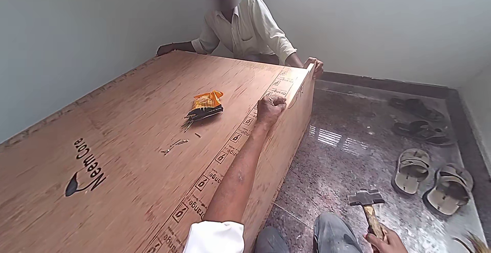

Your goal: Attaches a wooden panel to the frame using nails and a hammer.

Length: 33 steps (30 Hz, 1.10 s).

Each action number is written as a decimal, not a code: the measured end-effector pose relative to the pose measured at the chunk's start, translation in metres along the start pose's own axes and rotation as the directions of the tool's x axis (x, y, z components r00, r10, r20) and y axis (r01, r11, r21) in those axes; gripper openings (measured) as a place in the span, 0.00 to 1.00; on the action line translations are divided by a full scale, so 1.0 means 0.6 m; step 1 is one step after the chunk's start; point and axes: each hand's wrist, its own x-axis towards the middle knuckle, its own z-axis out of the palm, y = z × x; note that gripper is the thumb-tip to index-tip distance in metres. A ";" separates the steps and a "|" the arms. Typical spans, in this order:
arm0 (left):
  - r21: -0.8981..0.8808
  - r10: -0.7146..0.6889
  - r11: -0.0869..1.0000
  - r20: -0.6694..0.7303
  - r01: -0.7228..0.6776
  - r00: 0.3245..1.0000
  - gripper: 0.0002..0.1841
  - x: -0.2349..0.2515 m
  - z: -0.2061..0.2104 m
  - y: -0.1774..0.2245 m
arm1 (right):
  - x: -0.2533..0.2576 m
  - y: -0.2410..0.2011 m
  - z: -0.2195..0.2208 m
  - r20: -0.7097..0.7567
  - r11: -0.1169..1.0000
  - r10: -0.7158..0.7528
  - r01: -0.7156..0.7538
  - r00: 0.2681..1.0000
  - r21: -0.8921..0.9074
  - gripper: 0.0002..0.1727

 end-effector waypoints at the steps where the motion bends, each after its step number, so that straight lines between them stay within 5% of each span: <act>1: 0.012 0.001 1.000 0.005 -0.001 1.000 0.09 -0.003 -0.001 0.003 | 0.006 -0.039 -0.001 -0.003 0.996 -0.094 0.094 0.996 -0.008 0.08; 4: 0.049 0.026 0.998 0.018 -0.027 1.000 0.11 -0.013 -0.004 0.012 | 0.023 -0.186 0.005 -0.036 0.914 -0.400 0.395 0.916 -0.092 0.12; 7: 0.059 0.028 0.998 0.013 -0.029 1.000 0.17 -0.008 0.000 0.002 | 0.026 -0.362 0.021 -0.005 0.687 -0.703 0.677 0.711 -0.265 0.16; 9: 0.051 0.016 0.999 0.006 -0.016 1.000 0.21 -0.011 -0.001 0.004 | 0.019 -0.478 0.037 0.047 0.537 -0.795 0.738 0.604 -0.409 0.16; 13: 0.071 -0.028 0.997 0.007 0.027 1.000 0.27 -0.017 -0.003 0.013 | -0.006 -0.641 0.087 0.169 0.296 -0.838 0.694 0.518 -0.656 0.10; 15: 0.068 -0.043 0.997 -0.002 0.043 0.999 0.29 -0.011 -0.003 0.015 | -0.007 -0.670 0.117 0.201 0.253 -0.823 0.660 0.531 -0.707 0.11; 20: 0.103 -0.098 0.990 -0.012 0.098 0.995 0.33 -0.012 0.000 0.020 | 0.018 -0.699 0.145 0.300 0.165 -0.578 0.469 0.759 -0.868 0.04; 23: 0.083 -0.086 0.993 -0.013 0.087 0.996 0.35 -0.009 -0.003 0.018 | -0.009 -0.710 0.132 0.262 0.220 -0.672 0.524 0.693 -0.823 0.06; 26: 0.062 -0.076 0.995 -0.014 0.077 0.997 0.37 -0.011 -0.002 0.017 | -0.027 -0.686 0.142 0.162 0.275 -0.827 0.639 0.538 -0.718 0.12; 27: 0.061 -0.081 0.995 -0.020 0.082 0.997 0.38 -0.011 -0.003 0.016 | -0.022 -0.680 0.150 0.159 0.273 -0.821 0.621 0.549 -0.735 0.12; 30: 0.062 -0.120 0.991 -0.040 0.122 0.992 0.37 -0.014 0.002 0.013 | 0.016 -0.671 0.161 0.246 0.216 -0.638 0.476 0.730 -0.853 0.09; 33: 0.042 -0.130 0.990 -0.020 0.131 0.991 0.36 -0.006 -0.001 0.017 | 0.028 -0.645 0.139 0.224 0.308 -0.582 0.466 0.782 -0.829 0.09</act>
